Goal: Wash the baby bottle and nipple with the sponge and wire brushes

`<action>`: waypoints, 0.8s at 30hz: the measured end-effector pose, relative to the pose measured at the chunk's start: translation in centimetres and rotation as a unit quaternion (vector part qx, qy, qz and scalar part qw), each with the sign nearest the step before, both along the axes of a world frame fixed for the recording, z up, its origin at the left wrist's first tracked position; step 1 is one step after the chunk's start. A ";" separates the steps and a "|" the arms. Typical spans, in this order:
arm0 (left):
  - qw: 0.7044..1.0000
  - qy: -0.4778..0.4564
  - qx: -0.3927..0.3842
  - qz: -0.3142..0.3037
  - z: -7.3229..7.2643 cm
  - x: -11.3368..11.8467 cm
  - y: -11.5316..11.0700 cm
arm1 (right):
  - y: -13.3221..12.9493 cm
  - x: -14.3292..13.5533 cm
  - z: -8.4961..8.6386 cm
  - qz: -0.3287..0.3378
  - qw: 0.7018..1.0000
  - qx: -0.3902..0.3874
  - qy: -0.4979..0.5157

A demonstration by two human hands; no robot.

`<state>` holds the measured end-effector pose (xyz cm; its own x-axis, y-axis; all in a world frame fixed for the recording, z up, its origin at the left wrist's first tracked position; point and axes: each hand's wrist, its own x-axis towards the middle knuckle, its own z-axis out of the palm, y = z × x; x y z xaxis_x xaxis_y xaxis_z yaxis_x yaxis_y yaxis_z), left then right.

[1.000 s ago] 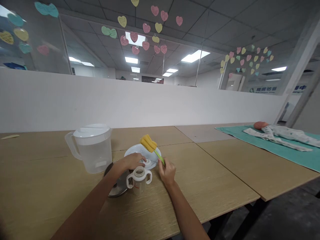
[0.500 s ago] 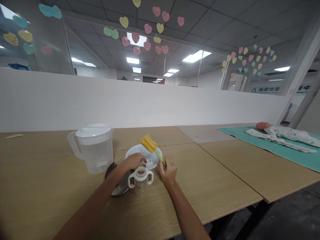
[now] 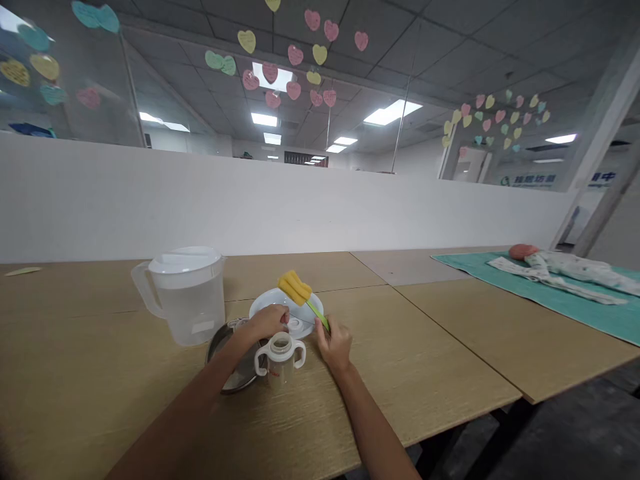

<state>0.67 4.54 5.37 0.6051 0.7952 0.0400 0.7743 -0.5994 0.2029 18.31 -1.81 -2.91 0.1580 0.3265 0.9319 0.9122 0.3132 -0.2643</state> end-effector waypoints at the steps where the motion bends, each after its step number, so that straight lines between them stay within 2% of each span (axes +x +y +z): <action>1: 1.000 -0.001 0.000 0.000 0.1 0.0 -0.1 | 0.0 0.0 0.0 -0.002 1.000 0.002 0.001; 11: 1.000 -0.005 -0.014 -0.009 0.3 0.0 -0.5 | 0.0 0.0 0.0 0.005 1.000 0.000 -0.006; 19: 1.000 -0.015 0.007 -0.005 0.1 0.0 -0.2 | 0.2 0.0 -0.1 0.009 1.000 -0.004 -0.003; 24: 0.999 -0.023 -0.022 -0.021 -0.2 0.0 0.1 | 0.2 0.1 -0.2 0.005 1.000 -0.008 0.002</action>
